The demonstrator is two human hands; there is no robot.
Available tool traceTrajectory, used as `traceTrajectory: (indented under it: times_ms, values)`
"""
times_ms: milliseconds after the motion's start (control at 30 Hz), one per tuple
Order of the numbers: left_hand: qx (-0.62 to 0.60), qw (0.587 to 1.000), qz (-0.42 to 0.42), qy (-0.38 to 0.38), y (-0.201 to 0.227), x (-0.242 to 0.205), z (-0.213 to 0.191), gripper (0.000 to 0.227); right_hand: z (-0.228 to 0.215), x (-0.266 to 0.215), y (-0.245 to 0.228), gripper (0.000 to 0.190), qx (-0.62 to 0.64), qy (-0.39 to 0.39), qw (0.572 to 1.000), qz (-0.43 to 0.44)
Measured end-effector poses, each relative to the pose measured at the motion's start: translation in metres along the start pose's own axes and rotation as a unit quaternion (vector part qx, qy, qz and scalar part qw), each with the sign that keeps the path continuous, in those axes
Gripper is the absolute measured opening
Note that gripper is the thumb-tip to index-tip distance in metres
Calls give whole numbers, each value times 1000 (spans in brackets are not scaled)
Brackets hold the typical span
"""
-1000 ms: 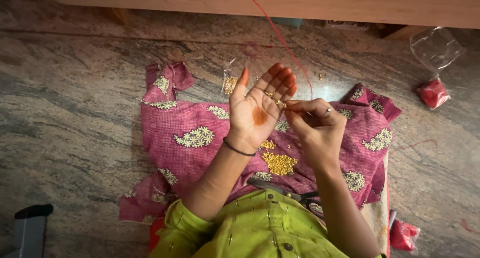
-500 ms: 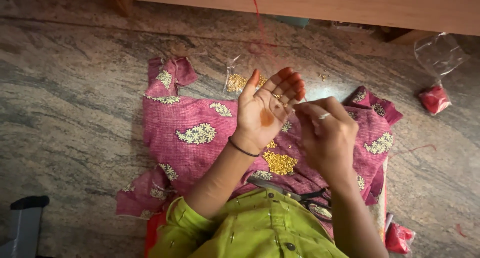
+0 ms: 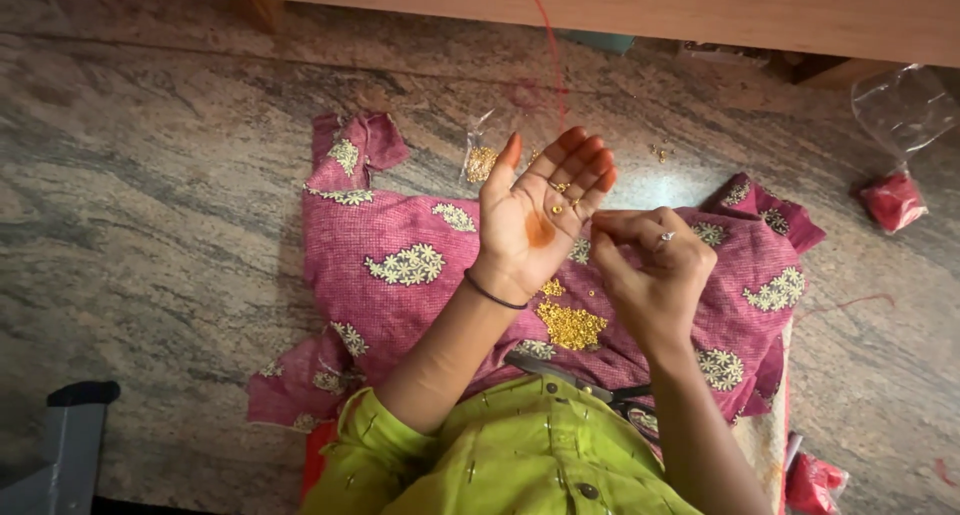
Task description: Adding decorative beads and trim to a sari border by hand.
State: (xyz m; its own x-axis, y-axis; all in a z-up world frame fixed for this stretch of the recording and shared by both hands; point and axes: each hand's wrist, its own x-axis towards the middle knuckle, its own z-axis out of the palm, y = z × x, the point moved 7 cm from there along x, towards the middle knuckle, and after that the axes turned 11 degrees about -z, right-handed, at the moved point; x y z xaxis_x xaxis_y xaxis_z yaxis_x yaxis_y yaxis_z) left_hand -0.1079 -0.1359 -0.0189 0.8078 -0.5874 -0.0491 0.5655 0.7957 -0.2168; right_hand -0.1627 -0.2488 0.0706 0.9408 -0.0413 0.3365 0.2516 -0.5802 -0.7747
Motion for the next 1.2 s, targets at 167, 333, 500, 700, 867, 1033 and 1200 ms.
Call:
traceTrajectory:
  times_ms: [167,333,500,700,867,1033,1200]
  values:
    - [2,1000,0,0,-1,-1,1,59,3,-5,7,12,57,13,998,-12]
    - [18,1000,-4,6,-7,1,1,58,1,-8,15,13,93,23,995,17]
    - [22,1000,-4,12,-8,1,2,58,-2,-9,13,13,93,28,995,14]
    - [39,999,-1,24,-11,3,-4,57,0,-9,20,12,74,26,997,30]
    - [66,997,11,41,-9,0,-8,57,11,-16,42,10,175,13,981,87]
    - [93,994,21,57,-10,-2,-9,58,15,-29,56,5,249,31,956,154]
    - [131,989,24,67,-15,-2,-7,59,14,-30,50,6,214,49,962,161]
